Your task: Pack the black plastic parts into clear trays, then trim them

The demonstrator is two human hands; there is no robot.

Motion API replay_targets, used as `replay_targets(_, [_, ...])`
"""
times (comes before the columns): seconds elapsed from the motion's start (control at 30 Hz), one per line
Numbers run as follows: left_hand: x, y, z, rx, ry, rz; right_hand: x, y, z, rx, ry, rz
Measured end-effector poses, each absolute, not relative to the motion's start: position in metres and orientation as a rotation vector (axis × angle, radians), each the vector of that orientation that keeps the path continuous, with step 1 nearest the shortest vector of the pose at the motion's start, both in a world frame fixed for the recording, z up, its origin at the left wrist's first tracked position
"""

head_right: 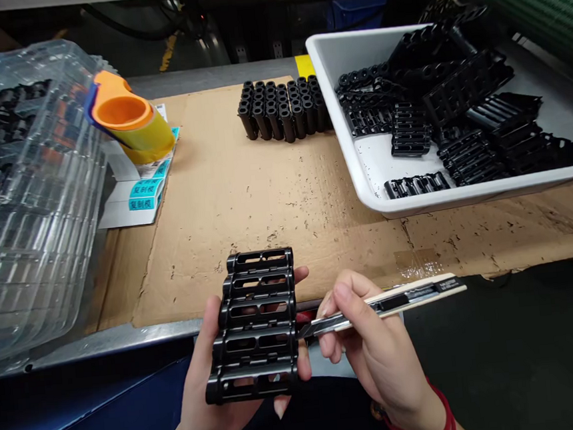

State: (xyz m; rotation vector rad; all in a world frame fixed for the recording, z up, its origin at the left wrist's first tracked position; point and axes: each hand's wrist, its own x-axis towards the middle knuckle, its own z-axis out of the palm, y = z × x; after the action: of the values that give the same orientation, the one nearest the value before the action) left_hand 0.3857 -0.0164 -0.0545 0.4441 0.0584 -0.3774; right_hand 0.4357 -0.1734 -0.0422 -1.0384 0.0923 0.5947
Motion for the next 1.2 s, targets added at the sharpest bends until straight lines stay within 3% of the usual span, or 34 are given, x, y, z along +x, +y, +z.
replay_targets(0.6, [0.381, -0.021, -0.053, 0.448, 0.017, -0.393, 0.426, -0.172, -0.045, -0.904, 0.091, 0.665])
replay_targets(1.2, [0.371, -0.014, -0.056, 0.528, 0.125, -0.383, 0.44, -0.185, -0.041, -1.122, 0.142, 0.486])
